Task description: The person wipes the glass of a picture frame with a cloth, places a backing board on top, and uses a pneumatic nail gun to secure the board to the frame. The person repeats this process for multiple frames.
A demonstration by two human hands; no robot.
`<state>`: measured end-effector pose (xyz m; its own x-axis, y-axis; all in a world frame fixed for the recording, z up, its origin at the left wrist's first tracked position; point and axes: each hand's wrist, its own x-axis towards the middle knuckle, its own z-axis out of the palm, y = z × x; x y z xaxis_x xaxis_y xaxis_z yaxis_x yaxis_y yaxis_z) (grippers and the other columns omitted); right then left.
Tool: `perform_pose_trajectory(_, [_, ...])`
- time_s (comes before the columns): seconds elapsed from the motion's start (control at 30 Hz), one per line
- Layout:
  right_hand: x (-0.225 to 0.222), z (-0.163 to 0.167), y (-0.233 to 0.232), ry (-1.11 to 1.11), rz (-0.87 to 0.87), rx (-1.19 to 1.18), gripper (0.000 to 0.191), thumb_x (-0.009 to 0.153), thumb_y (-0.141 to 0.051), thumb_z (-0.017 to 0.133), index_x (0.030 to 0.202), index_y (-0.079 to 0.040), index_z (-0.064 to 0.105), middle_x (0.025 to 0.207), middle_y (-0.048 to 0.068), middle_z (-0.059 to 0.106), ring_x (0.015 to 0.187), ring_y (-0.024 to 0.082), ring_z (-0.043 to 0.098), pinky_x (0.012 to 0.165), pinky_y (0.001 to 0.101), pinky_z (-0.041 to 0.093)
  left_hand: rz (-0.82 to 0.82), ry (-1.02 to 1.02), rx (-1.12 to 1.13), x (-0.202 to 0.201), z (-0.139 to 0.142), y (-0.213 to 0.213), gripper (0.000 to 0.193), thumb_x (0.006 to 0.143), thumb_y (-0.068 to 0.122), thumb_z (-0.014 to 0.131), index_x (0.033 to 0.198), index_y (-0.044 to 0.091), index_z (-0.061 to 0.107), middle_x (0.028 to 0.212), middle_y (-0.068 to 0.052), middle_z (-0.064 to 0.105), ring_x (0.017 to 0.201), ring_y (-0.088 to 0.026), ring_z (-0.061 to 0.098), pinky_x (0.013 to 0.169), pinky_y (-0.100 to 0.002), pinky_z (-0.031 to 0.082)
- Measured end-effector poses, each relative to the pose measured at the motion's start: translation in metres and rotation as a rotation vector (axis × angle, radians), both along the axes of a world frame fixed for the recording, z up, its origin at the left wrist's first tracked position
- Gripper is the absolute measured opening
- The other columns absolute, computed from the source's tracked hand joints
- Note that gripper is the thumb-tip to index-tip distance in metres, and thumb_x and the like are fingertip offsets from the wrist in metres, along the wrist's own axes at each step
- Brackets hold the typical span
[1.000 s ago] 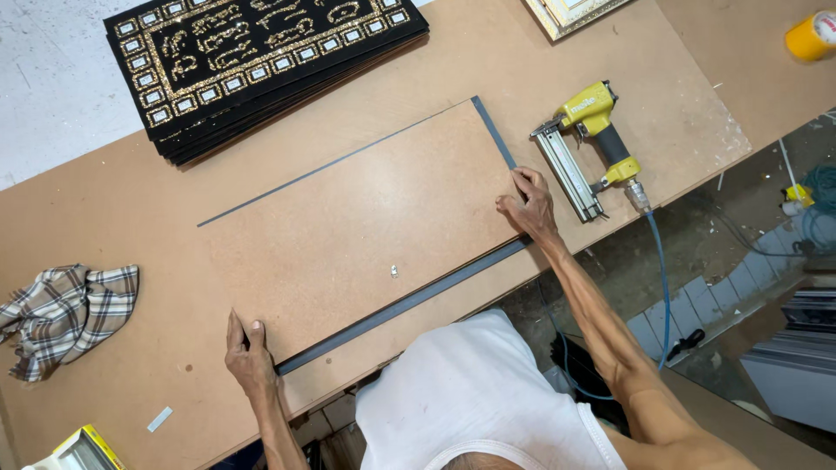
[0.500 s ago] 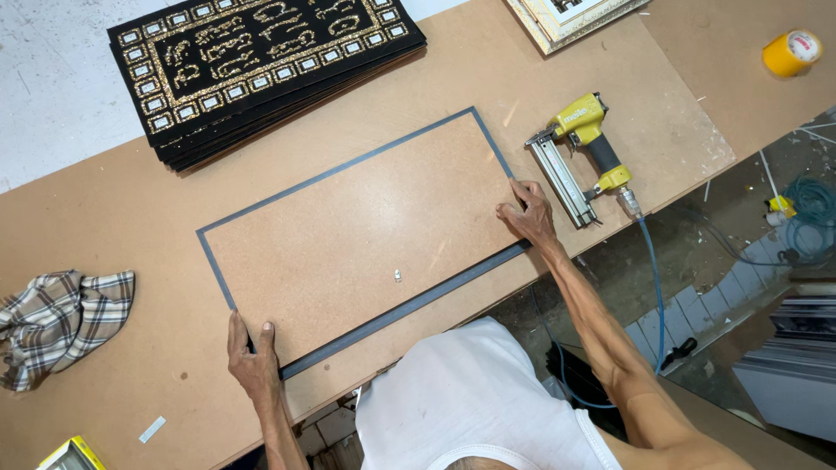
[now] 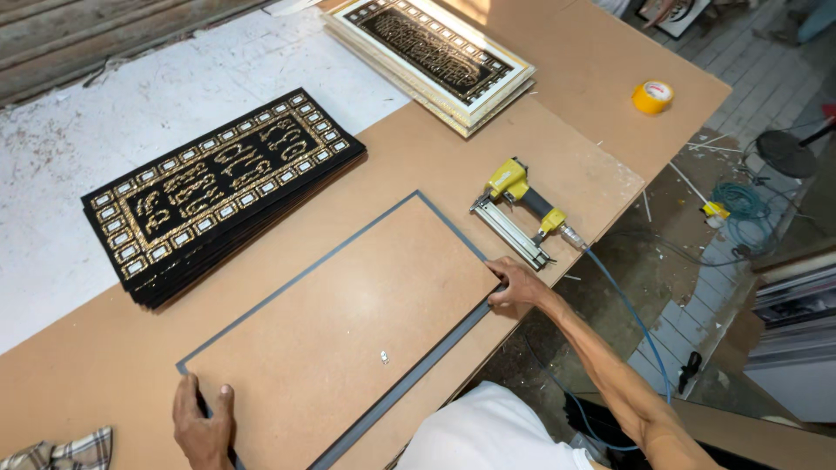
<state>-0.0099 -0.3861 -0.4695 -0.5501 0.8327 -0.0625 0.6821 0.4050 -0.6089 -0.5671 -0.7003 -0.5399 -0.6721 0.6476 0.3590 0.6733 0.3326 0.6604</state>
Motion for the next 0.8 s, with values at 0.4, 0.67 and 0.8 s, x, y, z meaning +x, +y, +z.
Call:
perform_pose_trajectory(0.4, [0.013, -0.006, -0.004, 0.07, -0.141, 0.102, 0.082, 0.055, -0.029, 0.088, 0.131, -0.005, 0.067, 0.108, 0.009, 0.068, 0.099, 0.023, 0.066, 0.087, 0.0341, 0.054, -0.566, 0.071, 0.196, -0.031, 0.031, 0.102, 0.026, 0.096, 0.018, 0.069, 0.111, -0.004, 0.069, 0.094, -0.025, 0.07, 0.086, -0.031, 0.071, 0.08, -0.039, 0.058])
perform_pose_trajectory(0.67, [0.018, -0.01, 0.01, 0.064, -0.11, 0.087, 0.08, 0.054, -0.032, 0.088, 0.127, -0.005, 0.07, 0.108, 0.006, 0.069, 0.102, 0.021, 0.065, 0.088, 0.0342, 0.054, -0.594, 0.01, 0.033, -0.045, 0.01, 0.115, 0.044, 0.094, 0.027, 0.063, 0.118, -0.008, 0.069, 0.091, -0.027, 0.072, 0.088, -0.035, 0.073, 0.083, -0.043, 0.058])
perform_pose_trajectory(0.8, [0.018, -0.011, 0.012, 0.077, -0.091, 0.11, 0.081, 0.052, -0.03, 0.089, 0.126, -0.004, 0.071, 0.104, 0.007, 0.068, 0.101, 0.021, 0.063, 0.087, 0.0339, 0.053, -0.561, -0.012, -0.091, -0.047, 0.012, 0.116, 0.048, 0.095, 0.032, 0.06, 0.119, -0.009, 0.07, 0.093, -0.03, 0.073, 0.098, -0.04, 0.073, 0.094, -0.047, 0.057])
